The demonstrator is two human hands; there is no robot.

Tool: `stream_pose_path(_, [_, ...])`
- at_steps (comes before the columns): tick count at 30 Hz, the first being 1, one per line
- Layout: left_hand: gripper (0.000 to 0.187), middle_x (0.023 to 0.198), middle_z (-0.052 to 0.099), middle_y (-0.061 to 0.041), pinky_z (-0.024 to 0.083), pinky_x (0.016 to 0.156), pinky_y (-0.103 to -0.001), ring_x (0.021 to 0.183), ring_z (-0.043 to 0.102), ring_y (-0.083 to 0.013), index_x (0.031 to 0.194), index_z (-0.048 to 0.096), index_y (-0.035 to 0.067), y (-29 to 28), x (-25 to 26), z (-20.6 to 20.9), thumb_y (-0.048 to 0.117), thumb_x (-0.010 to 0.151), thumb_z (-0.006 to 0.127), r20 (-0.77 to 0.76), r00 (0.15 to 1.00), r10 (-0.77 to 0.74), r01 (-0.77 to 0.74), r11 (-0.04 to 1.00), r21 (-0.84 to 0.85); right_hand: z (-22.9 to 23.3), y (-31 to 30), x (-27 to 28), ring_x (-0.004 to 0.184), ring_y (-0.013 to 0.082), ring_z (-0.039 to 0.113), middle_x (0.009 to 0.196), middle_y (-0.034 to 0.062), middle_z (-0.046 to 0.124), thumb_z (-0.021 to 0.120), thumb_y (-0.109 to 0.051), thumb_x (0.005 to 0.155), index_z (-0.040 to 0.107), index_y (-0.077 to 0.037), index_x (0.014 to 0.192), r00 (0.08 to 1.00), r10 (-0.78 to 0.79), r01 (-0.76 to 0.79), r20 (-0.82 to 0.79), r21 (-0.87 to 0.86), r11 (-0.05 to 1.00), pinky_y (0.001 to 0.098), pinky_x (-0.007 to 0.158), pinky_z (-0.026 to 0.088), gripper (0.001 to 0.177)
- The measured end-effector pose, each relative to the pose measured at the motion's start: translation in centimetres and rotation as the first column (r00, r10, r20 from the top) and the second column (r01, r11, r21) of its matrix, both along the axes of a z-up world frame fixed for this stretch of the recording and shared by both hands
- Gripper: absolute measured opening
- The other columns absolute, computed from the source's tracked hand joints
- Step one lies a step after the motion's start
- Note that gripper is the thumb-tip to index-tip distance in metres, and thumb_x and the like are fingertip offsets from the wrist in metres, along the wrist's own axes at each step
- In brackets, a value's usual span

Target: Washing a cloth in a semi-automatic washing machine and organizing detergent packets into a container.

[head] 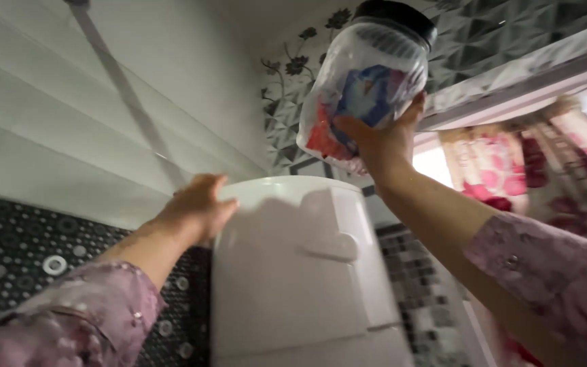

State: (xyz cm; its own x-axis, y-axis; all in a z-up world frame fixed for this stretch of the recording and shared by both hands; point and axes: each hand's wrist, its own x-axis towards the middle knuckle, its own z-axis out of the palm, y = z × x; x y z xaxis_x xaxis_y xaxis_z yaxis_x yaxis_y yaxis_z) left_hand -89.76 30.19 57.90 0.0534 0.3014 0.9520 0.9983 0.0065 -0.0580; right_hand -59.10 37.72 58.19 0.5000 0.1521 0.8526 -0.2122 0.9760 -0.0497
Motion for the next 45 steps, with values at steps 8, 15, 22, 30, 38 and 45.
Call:
stream_pose_path(8, [0.068, 0.156, 0.045, -0.008, 0.037, 0.118, -0.039, 0.143, 0.044, -0.0321, 0.153, 0.044, 0.021, -0.6, -3.5, -0.3, 0.045, 0.092, 0.061, -0.046, 0.990, 0.133, -0.138, 0.982, -0.133, 5.0, 1.6, -9.6, 0.132, 0.0380, 0.054, 0.149, 0.0233, 0.041, 0.094, -0.028, 0.054, -0.002, -0.017, 0.160, 0.993, -0.037, 0.052, 0.110, -0.137, 0.989, 0.0446, 0.103, 0.052, 0.143])
stream_pose_path(15, [0.070, 0.152, 0.049, -0.011, 0.037, 0.115, -0.036, 0.140, 0.047, -0.0282, 0.150, 0.046, 0.013, 1.1, -5.6, -0.9, 0.044, 0.089, 0.065, -0.193, 0.977, -0.093, 0.066, 0.988, -0.143, 7.7, 2.4, -14.2, 0.135, 0.0418, 0.050, 0.153, 0.0212, 0.039, 0.097, -0.038, 0.057, 0.005, -0.020, 0.161, 0.888, -0.325, 0.393, 0.325, -0.170, 0.904, 0.0477, 0.108, 0.047, 0.141])
stream_pose_path(22, [0.062, 0.151, 0.051, -0.007, 0.039, 0.114, -0.034, 0.139, 0.050, -0.0246, 0.144, 0.054, 0.013, 1.1, -5.5, -0.7, 0.045, 0.091, 0.063, -0.216, 0.973, -0.084, 0.043, 0.981, -0.187, 10.9, 1.7, -15.5, 0.131, 0.0429, 0.054, 0.154, 0.0210, 0.037, 0.089, -0.053, 0.063, 0.009, -0.024, 0.164, 0.793, -0.253, 0.523, 0.554, -0.407, 0.749, 0.0496, 0.104, 0.050, 0.133])
stream_pose_path(30, [0.067, 0.155, 0.047, -0.009, 0.037, 0.115, -0.033, 0.141, 0.047, -0.0263, 0.145, 0.052, 0.011, 0.7, -5.3, -0.7, 0.046, 0.088, 0.065, -0.222, 0.971, -0.085, 0.039, 0.978, -0.203, 12.3, 6.9, -17.3, 0.126, 0.0394, 0.062, 0.139, 0.0252, 0.058, 0.085, -0.057, 0.063, 0.029, -0.013, 0.158, 0.726, -0.253, 0.590, 0.640, -0.389, 0.708, 0.0477, 0.103, 0.051, 0.119])
stream_pose_path(38, [0.075, 0.159, 0.039, -0.011, 0.036, 0.116, -0.034, 0.144, 0.042, -0.0281, 0.149, 0.046, 0.011, 0.2, -4.9, -1.2, 0.049, 0.087, 0.065, -0.225, 0.974, -0.022, -0.029, 0.975, -0.222, 13.0, 9.7, -17.7, 0.121, 0.0405, 0.067, 0.132, 0.0266, 0.066, 0.074, -0.068, 0.075, 0.031, -0.005, 0.157, 0.549, -0.314, 0.734, 0.774, -0.268, 0.624, 0.0512, 0.103, 0.050, 0.112])
stream_pose_path(45, [0.080, 0.161, 0.036, -0.011, 0.033, 0.117, -0.035, 0.146, 0.038, -0.0287, 0.151, 0.043, 0.012, 0.4, -5.3, -1.6, 0.049, 0.085, 0.067, -0.257, 0.966, -0.007, -0.045, 0.980, -0.195, 9.2, 6.1, -17.0, 0.126, 0.0381, 0.065, 0.138, 0.0197, 0.066, 0.063, -0.074, 0.083, 0.057, -0.006, 0.146, 0.450, -0.372, 0.827, 0.812, -0.221, 0.517, 0.0522, 0.106, 0.050, 0.092])
